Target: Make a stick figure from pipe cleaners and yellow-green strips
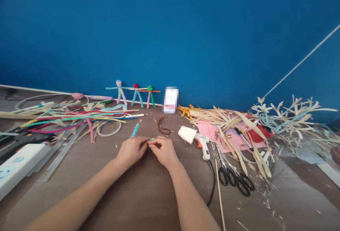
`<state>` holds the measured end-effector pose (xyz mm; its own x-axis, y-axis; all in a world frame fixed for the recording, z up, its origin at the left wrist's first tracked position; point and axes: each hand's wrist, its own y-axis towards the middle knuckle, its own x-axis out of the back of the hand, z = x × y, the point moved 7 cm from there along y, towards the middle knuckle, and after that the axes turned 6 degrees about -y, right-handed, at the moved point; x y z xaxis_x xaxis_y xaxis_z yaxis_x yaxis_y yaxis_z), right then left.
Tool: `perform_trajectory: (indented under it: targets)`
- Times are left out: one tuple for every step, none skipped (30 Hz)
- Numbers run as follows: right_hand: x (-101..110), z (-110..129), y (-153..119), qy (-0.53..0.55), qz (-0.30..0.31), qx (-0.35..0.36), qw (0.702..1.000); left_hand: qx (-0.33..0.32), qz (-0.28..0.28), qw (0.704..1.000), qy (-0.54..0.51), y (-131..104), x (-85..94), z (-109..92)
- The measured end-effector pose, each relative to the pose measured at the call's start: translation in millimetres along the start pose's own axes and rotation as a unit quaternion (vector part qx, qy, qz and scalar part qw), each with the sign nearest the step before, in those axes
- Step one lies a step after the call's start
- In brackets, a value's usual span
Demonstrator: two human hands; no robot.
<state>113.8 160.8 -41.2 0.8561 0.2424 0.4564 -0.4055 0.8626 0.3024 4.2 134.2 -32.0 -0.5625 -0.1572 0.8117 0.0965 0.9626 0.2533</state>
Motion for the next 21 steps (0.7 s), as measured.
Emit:
perform_trajectory:
  targets:
    - [-0.5,-0.7,0.2,0.015,0.0,-0.004,1.0,0.006,-0.009,1.0,-0.021,0.4,0.6,2.0]
    - [-0.6,-1.2,0.4,0.031,-0.003,-0.01,0.999,0.01,-0.018,0.999,-0.041,0.8,1.2,3.6]
    - [-0.5,-1.6,0.6,0.047,-0.004,-0.016,0.999,0.012,-0.026,0.998,-0.056,1.0,1.9,4.8]
    - [-0.6,-2.0,0.7,0.064,-0.004,-0.023,0.998,0.012,-0.034,0.997,-0.063,1.1,2.8,5.3]
    - [-1.0,-2.9,0.8,0.082,-0.002,-0.034,0.996,0.008,-0.041,0.997,-0.063,0.9,3.9,4.8]
    - [-1.9,-4.3,0.9,0.104,0.003,-0.049,0.993,0.002,-0.047,0.997,-0.057,0.5,5.3,3.4]
    - [-2.8,-6.6,0.7,0.129,0.006,-0.07,0.989,-0.006,-0.051,0.998,-0.047,-0.1,6.7,1.3]
    - [-3.5,-9.5,0.3,0.153,0.006,-0.095,0.984,-0.015,-0.053,0.998,-0.035,-0.7,7.9,-1.4]
    - [-4.1,-12.4,-0.3,0.176,0.003,-0.121,0.977,-0.024,-0.053,0.998,-0.024,-1.4,9.1,-4.1]
    - [-4.8,-14.9,-0.9,0.193,0.001,-0.144,0.971,-0.032,-0.053,0.998,-0.015,-2.1,10.3,-6.7]
    - [-5.7,-16.6,-1.6,0.202,0.002,-0.163,0.966,-0.038,-0.054,0.998,-0.006,-2.6,11.3,-8.7]
    - [-6.7,-17.2,-2.0,0.203,0.006,-0.175,0.963,-0.042,-0.055,0.998,0.001,-3.0,12.2,-10.2]
    - [-7.7,-17.0,-2.3,0.2,0.012,-0.183,0.963,-0.046,-0.055,0.997,0.008,-3.3,12.6,-11.0]
    - [-8.6,-16.4,-2.5,0.196,0.019,-0.187,0.962,-0.047,-0.058,0.997,0.012,-3.5,13.0,-11.1]
    - [-9.5,-15.9,-2.8,0.192,0.025,-0.191,0.962,-0.048,-0.062,0.997,0.013,-3.5,13.2,-10.7]
    - [-10.3,-15.7,-3.2,0.19,0.03,-0.196,0.961,-0.048,-0.067,0.997,0.01,-3.6,13.2,-10.0]
    - [-11.2,-15.8,-3.7,0.19,0.035,-0.2,0.96,-0.047,-0.071,0.996,0.006,-3.5,12.9,-9.0]
    - [-12.4,-15.9,-4.0,0.191,0.041,-0.202,0.96,-0.045,-0.074,0.996,-0.001,-3.5,12.5,-7.9]
    - [-13.5,-16.2,-4.3,0.189,0.047,-0.202,0.96,-0.043,-0.075,0.996,-0.009,-3.5,11.8,-6.8]
    - [-14.5,-16.6,-4.4,0.185,0.052,-0.2,0.961,-0.041,-0.075,0.996,-0.018,-3.4,11.1,-5.9]
    - [-14.8,-17.3,-4.3,0.181,0.053,-0.196,0.962,-0.038,-0.073,0.996,-0.028,-3.2,10.3,-5.2]
